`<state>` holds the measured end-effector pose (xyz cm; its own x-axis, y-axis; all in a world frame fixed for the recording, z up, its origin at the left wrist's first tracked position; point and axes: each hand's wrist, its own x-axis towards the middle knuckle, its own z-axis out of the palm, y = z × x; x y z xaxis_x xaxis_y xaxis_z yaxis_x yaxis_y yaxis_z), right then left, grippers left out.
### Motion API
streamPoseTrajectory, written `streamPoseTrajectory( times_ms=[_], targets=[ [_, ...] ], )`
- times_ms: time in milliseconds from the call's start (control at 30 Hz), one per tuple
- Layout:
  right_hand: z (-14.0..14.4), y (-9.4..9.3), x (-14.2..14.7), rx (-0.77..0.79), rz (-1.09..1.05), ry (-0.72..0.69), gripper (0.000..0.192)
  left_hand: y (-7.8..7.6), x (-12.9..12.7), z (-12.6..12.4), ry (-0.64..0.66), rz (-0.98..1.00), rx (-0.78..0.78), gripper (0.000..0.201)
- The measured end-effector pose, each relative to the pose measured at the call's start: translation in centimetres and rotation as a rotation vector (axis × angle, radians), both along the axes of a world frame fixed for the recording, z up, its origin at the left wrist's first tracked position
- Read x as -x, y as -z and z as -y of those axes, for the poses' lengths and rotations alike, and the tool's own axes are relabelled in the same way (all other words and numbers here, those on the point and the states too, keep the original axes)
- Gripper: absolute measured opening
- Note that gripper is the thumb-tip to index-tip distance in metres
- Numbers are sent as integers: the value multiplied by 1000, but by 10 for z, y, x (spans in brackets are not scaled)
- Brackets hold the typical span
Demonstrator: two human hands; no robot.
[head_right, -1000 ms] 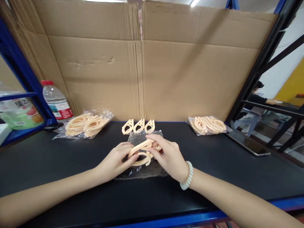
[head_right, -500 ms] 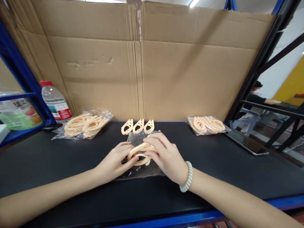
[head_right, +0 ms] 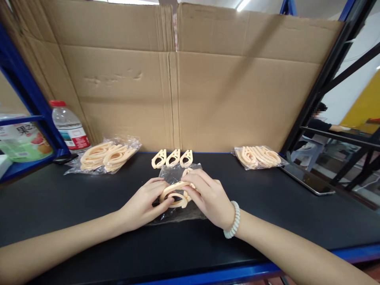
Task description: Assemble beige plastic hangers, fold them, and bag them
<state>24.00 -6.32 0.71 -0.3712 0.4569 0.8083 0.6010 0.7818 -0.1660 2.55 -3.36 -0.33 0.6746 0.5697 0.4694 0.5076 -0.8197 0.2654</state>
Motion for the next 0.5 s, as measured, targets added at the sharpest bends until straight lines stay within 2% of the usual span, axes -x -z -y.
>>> streamPoseTrajectory(
  times_ms=[133,367,433,500],
  targets=[
    [-1,-1,0,62,-51,-53,15,2,0,-1,-9,-11,-7,24],
    [-3,1,0,-27,-100,-118,3,4,1,-2,-7,-51,-45,21],
    [-2,-2,-1,20,-137,-134,6,4,1,-2,-5,-48,-45,22],
    [-2,-6,-2,150,-187,-148,9,3,2,-2,-8,-43,-28,22]
  ],
)
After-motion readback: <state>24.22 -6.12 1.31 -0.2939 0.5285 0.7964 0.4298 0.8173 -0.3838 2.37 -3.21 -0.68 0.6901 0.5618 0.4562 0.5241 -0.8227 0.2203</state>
